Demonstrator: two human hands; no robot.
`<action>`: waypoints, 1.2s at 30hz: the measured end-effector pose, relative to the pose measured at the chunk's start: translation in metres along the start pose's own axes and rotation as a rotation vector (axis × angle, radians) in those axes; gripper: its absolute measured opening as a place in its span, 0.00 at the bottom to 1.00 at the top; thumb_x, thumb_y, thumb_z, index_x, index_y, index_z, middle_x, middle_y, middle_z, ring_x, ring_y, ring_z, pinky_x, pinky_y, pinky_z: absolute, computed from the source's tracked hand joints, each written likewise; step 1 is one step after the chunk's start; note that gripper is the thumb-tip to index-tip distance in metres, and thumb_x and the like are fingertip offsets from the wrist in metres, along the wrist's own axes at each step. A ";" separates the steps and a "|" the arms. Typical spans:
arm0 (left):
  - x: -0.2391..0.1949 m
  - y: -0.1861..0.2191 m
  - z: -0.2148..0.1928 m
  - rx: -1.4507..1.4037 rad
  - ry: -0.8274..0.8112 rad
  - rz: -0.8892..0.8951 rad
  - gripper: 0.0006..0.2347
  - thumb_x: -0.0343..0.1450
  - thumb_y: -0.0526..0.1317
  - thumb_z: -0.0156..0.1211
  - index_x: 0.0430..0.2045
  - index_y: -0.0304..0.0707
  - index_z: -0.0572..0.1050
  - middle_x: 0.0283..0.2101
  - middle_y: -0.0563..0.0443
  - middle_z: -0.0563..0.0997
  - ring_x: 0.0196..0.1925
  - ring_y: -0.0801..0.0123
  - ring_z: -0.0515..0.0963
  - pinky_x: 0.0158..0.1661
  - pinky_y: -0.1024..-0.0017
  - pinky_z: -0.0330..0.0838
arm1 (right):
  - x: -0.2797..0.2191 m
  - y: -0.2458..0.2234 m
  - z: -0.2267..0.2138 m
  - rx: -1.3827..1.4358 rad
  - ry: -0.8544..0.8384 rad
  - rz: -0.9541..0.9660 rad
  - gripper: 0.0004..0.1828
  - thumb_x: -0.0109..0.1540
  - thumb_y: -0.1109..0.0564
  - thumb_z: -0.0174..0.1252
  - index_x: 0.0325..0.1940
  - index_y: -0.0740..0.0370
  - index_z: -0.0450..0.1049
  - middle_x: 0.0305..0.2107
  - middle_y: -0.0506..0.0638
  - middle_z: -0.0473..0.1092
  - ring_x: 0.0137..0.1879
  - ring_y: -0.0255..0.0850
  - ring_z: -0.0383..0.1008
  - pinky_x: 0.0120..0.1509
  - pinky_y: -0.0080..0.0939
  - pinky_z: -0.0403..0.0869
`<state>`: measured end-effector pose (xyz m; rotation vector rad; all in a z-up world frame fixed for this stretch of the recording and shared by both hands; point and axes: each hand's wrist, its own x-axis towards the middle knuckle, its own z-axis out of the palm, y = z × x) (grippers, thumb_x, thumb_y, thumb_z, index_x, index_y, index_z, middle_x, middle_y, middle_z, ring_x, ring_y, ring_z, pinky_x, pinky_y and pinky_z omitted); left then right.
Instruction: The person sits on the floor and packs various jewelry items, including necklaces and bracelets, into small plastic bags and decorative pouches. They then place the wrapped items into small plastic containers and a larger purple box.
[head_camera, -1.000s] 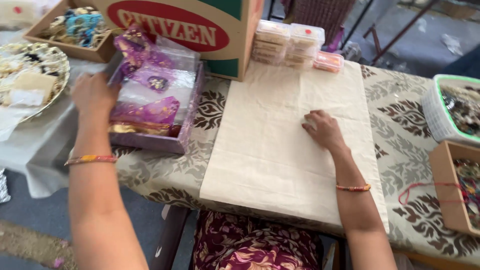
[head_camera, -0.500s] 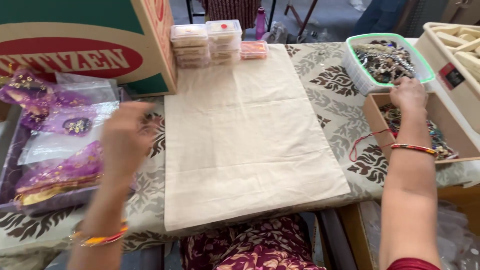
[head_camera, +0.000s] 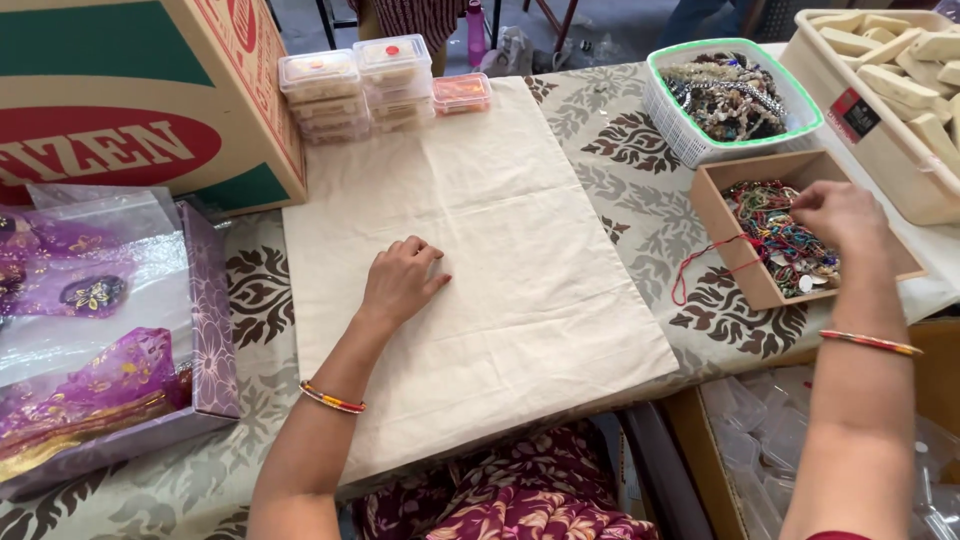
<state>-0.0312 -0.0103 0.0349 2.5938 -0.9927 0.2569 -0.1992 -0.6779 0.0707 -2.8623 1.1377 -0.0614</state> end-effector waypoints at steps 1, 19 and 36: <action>-0.002 -0.002 0.002 0.000 0.003 -0.004 0.14 0.65 0.49 0.72 0.39 0.46 0.81 0.44 0.54 0.80 0.46 0.63 0.80 0.45 0.63 0.74 | -0.010 -0.005 -0.005 -0.001 0.002 -0.005 0.16 0.64 0.42 0.66 0.52 0.48 0.83 0.48 0.53 0.82 0.52 0.48 0.83 0.59 0.53 0.80; -0.015 -0.008 0.007 -0.070 0.091 0.081 0.14 0.69 0.48 0.66 0.44 0.44 0.80 0.50 0.54 0.78 0.53 0.63 0.76 0.52 0.62 0.69 | -0.083 -0.096 -0.126 0.639 0.485 -0.381 0.01 0.75 0.64 0.64 0.50 0.63 0.81 0.38 0.56 0.78 0.38 0.41 0.77 0.43 0.39 0.71; -0.013 0.002 -0.018 -0.948 0.133 -0.063 0.35 0.63 0.43 0.73 0.64 0.37 0.61 0.55 0.44 0.75 0.52 0.63 0.77 0.47 0.63 0.75 | -0.220 -0.413 -0.138 0.487 -0.034 -1.499 0.18 0.62 0.61 0.62 0.56 0.66 0.76 0.45 0.57 0.77 0.49 0.50 0.77 0.50 0.47 0.75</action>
